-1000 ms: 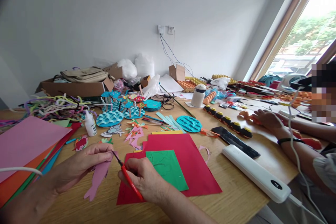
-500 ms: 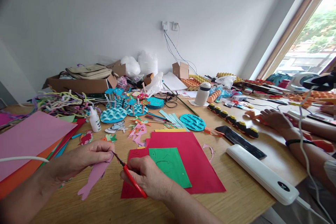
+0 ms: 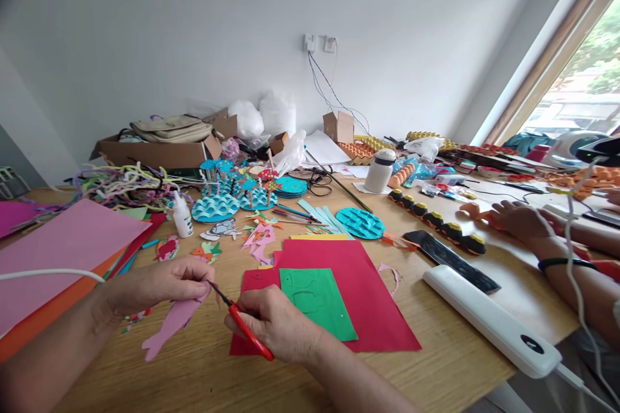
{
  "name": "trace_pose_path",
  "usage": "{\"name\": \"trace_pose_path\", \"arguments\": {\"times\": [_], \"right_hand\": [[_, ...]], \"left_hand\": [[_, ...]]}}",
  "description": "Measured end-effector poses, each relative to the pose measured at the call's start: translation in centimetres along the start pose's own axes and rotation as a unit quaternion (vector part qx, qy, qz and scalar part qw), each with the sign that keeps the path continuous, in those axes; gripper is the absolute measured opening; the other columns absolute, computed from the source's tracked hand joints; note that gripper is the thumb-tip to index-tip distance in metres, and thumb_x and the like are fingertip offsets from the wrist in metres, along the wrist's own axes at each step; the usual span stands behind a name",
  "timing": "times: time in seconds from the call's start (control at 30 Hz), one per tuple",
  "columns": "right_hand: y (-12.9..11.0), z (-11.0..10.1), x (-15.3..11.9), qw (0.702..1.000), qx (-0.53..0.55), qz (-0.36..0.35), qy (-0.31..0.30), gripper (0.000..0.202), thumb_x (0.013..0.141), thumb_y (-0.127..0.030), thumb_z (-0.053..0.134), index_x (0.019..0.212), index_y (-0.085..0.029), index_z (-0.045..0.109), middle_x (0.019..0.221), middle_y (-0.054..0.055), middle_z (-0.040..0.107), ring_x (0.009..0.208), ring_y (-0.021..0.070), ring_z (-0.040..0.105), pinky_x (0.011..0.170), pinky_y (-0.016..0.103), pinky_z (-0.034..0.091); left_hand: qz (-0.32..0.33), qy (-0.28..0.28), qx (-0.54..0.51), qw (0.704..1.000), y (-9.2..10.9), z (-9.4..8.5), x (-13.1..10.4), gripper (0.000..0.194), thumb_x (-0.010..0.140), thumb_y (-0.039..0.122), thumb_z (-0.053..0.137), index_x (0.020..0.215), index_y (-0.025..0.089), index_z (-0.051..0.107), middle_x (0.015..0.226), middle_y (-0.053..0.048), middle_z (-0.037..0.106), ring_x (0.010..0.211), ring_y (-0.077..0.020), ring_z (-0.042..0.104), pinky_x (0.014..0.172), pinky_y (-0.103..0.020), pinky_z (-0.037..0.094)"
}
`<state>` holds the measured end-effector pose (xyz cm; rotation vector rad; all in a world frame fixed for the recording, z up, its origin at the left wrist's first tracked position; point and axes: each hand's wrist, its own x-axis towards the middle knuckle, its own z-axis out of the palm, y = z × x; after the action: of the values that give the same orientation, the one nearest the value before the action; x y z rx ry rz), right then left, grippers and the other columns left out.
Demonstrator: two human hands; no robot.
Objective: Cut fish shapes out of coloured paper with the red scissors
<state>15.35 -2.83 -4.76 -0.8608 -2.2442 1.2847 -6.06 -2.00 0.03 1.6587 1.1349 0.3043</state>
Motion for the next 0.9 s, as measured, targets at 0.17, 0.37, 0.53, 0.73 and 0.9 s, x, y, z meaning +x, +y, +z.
{"name": "trace_pose_path", "arguments": {"times": [0.17,0.37,0.53,0.73,0.9], "right_hand": [[0.2,0.0,0.1,0.999,0.046,0.021,-0.005,0.033,0.084,-0.033,0.049,0.056,-0.016,0.041,0.050,-0.006,0.036,0.046,0.0062,0.031,0.040,0.018,0.021],[1.2,0.0,0.1,0.978,0.191,0.072,-0.042,0.038,0.083,-0.042,0.049,0.056,-0.018,0.040,0.041,-0.007,0.040,0.035,0.0051,0.034,0.036,0.017,0.022],[1.7,-0.1,0.3,0.964,0.244,0.085,-0.054,0.036,0.083,-0.044,0.051,0.061,-0.016,0.046,0.040,-0.008,0.041,0.032,0.0043,0.035,0.034,0.016,0.023],[1.7,-0.4,0.4,0.955,0.282,0.068,-0.058,0.038,0.082,-0.048,0.051,0.063,-0.014,0.050,0.038,-0.009,0.042,0.030,0.0039,0.035,0.032,0.016,0.021],[1.9,-0.3,0.5,0.952,0.299,0.056,-0.046,0.040,0.080,-0.050,0.052,0.064,-0.014,0.051,0.037,-0.008,0.042,0.029,0.0042,0.035,0.032,0.017,0.019]], "left_hand": [[-0.007,0.000,0.015,1.000,-0.2,0.1,0.1,0.013,0.073,0.032,0.052,0.068,0.021,0.057,0.064,0.004,0.049,0.063,-0.0140,0.045,0.056,-0.022,0.033],[-0.007,-0.029,0.057,0.998,0.1,0.0,0.8,0.015,0.072,0.030,0.050,0.063,0.019,0.056,0.061,0.004,0.048,0.061,-0.0136,0.045,0.057,-0.022,0.033],[-0.022,-0.041,0.115,0.992,0.1,0.6,0.8,0.008,0.064,0.020,0.052,0.067,0.019,0.059,0.066,0.002,0.056,0.067,-0.0161,0.052,0.059,-0.023,0.037],[-0.004,0.038,0.193,0.981,-1.4,0.4,0.9,0.004,0.063,0.021,0.053,0.066,0.020,0.055,0.070,0.003,0.055,0.069,-0.0158,0.051,0.058,-0.023,0.035],[-0.006,0.141,0.236,0.962,-2.8,0.9,2.4,0.023,0.069,0.028,0.050,0.091,0.019,0.049,0.066,0.004,0.052,0.063,-0.0151,0.050,0.055,-0.023,0.034]]}}
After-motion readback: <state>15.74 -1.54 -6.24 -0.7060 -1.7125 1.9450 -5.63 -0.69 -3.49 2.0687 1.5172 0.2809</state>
